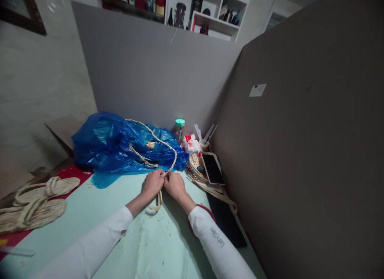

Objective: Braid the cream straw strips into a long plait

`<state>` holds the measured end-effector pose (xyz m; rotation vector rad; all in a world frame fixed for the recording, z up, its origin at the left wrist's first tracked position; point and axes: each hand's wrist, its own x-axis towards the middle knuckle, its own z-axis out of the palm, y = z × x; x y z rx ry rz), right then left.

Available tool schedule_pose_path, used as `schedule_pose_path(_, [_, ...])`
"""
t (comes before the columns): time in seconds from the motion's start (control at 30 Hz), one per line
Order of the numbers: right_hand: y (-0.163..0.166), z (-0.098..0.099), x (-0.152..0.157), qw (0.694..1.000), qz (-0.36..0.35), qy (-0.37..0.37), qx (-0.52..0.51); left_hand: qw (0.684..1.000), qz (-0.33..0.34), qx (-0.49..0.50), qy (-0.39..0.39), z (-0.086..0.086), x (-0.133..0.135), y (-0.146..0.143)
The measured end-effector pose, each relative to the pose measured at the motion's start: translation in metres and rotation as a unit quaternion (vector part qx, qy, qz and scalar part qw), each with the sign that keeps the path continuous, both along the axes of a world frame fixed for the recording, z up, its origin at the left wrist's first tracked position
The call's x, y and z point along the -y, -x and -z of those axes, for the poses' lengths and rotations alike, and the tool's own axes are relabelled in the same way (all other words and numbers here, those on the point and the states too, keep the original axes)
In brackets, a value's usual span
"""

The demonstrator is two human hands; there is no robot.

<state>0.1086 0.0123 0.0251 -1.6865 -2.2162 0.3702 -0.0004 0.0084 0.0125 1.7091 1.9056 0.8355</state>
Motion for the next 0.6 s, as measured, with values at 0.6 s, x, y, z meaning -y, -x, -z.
schedule_pose_path(0.6, [-0.005,-0.008,0.003,0.995,-0.086,-0.010,0.051,0.994,0.022,0.111,0.010,0.007,-0.007,0.009])
